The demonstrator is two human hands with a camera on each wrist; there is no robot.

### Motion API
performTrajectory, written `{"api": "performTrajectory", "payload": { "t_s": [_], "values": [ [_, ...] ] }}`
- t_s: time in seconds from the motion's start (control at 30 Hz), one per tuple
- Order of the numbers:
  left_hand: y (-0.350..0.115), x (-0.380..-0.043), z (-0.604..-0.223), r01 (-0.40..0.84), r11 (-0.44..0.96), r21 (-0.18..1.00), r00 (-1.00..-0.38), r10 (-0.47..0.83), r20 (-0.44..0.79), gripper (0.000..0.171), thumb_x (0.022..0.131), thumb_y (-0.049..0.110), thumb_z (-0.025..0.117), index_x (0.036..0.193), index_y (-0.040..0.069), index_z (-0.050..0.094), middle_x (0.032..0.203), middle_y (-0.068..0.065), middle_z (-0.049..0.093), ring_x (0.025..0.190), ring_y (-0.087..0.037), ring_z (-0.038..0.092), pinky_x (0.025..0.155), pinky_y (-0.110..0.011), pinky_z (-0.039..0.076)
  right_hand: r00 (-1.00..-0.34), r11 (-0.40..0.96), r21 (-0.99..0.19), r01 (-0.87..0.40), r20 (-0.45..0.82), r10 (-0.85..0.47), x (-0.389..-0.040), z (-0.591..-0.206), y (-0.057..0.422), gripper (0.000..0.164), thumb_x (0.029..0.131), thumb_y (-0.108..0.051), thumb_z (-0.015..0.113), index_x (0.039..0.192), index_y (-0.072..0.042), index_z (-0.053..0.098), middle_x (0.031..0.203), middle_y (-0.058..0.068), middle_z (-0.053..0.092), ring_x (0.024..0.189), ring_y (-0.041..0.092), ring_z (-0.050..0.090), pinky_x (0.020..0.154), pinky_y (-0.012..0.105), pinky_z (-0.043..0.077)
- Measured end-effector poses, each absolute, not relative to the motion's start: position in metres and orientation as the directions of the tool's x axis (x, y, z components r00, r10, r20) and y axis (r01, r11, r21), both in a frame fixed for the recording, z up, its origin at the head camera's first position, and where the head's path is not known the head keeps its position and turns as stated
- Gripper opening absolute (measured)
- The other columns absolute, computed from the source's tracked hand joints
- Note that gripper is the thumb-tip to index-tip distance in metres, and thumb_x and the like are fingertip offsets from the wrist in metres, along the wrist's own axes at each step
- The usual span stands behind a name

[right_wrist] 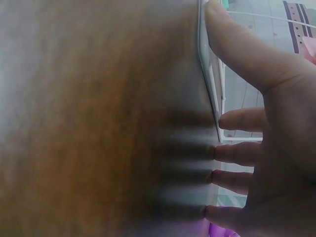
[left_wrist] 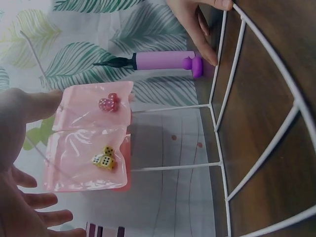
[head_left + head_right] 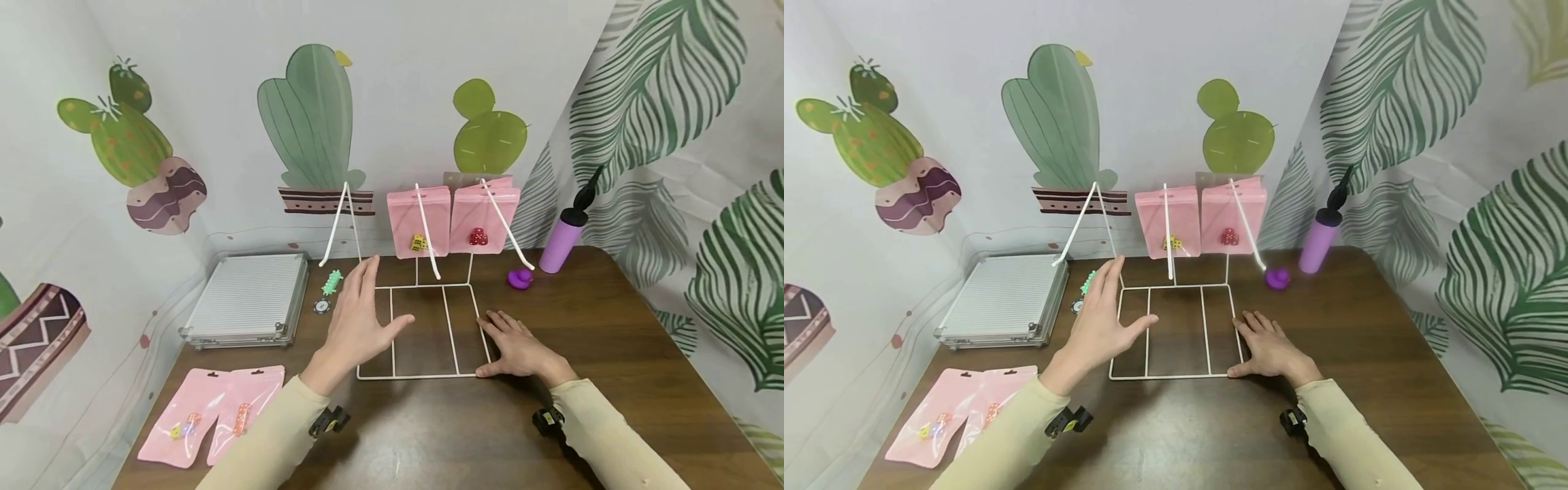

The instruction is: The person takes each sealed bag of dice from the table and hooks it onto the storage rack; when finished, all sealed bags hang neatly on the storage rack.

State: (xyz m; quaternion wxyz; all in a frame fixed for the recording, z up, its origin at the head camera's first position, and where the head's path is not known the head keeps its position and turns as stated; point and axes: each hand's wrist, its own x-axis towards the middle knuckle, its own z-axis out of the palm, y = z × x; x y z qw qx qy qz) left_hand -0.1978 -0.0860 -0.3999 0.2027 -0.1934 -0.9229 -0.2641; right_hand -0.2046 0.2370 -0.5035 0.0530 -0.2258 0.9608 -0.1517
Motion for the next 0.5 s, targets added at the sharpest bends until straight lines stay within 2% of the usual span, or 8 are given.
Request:
{"api": "performTrajectory", "payload": {
  "t_s": [0.17,0.33,0.5],
  "values": [
    [-0.105,-0.177,-0.404,0.43,0.803,0.413,-0.869,0.244,0.43,0.108,0.073,0.054,0.078,0.155,0.016,0.02,0.153,-0.011,0.032,0.141,-0.03,0.033,0.11,-0.054,0.035,-0.891,0.85,-0.322,-0.417,-0.039,-0.452,-0.205,-0.505,0.237,0.107,0.069,-0.063,0.077,0.147,0.0,0.039,0.15,0.032,0.032,0.139,0.053,0.025,0.107,0.071,0.024],
    [-0.126,-0.153,-0.412,0.395,0.828,0.398,-0.888,0.233,0.395,0.106,0.073,0.055,0.078,0.155,0.016,0.023,0.15,-0.009,0.035,0.138,-0.029,0.036,0.105,-0.054,0.04,-0.893,0.853,-0.32,-0.412,-0.044,-0.448,-0.205,-0.506,0.238,0.107,0.068,-0.063,0.077,0.147,-0.001,0.038,0.151,0.031,0.031,0.14,0.052,0.025,0.107,0.071,0.023],
    [-0.146,-0.133,-0.424,0.391,0.841,0.374,-0.884,0.23,0.406,0.101,0.071,0.051,0.08,0.152,0.013,0.032,0.146,-0.012,0.041,0.134,-0.03,0.041,0.103,-0.054,0.041,-0.894,0.855,-0.314,-0.412,-0.041,-0.446,-0.206,-0.507,0.24,0.107,0.068,-0.063,0.077,0.147,-0.002,0.038,0.151,0.031,0.032,0.14,0.052,0.025,0.108,0.07,0.023]
  ]
}}
